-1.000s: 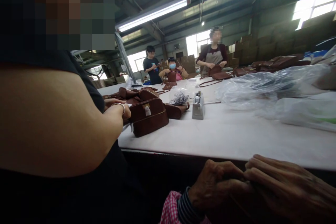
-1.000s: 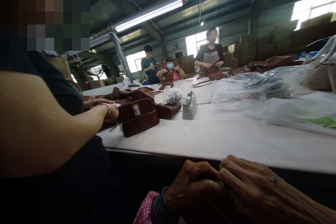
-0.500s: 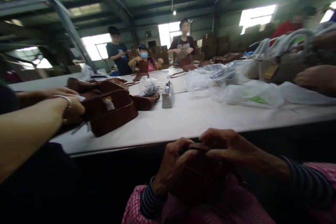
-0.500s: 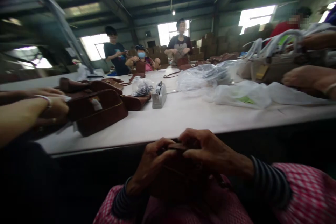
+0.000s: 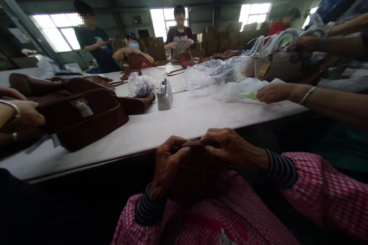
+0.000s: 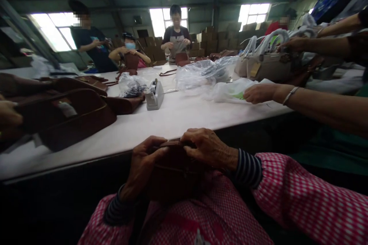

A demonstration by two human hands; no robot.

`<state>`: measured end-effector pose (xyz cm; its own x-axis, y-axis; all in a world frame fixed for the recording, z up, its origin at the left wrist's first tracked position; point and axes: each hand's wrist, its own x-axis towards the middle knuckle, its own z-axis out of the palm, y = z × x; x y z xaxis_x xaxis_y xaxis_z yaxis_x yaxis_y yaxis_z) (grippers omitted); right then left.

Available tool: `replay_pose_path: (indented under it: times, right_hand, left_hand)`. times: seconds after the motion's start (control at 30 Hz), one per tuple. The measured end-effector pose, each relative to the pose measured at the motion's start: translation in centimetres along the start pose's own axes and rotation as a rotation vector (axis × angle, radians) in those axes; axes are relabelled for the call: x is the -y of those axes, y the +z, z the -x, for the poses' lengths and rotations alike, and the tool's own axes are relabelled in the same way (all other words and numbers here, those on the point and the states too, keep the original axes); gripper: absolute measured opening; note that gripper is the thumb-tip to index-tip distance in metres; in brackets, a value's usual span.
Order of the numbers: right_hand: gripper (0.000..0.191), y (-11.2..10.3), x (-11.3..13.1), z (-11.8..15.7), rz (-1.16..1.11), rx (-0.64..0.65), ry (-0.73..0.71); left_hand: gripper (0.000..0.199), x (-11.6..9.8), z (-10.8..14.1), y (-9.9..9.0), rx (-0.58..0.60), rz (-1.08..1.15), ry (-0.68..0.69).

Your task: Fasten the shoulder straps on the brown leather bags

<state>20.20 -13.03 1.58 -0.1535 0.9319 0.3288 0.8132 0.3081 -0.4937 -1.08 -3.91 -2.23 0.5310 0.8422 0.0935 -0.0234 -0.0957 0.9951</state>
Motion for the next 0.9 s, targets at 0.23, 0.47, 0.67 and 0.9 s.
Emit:
replay_pose_path:
  times: [0.23,0.47,0.67,0.9]
  right_hand:
    - [0.016,-3.6,2.2,-2.5,0.263,0.276,-0.074]
    - [0.011,-3.8,3.2,-4.3,0.499,0.300,-0.135]
    - [0.014,-3.5,2.5,-4.6,0.648,0.272,-0.262]
    - [0.007,-3.3,1.5,-3.7,0.697,0.220,-0.328]
  left_hand:
    - [0.014,-0.2,0.3,0.3,0.016,0.033,-0.025]
    - [0.015,0.1,-0.1,0.7,-0.053,0.071,0.013]
    - [0.030,-0.9,0.4,0.7,-0.075,-0.113,-0.035]
    - [0.012,-0.4,0.4,0.9,-0.234,-0.617,0.231]
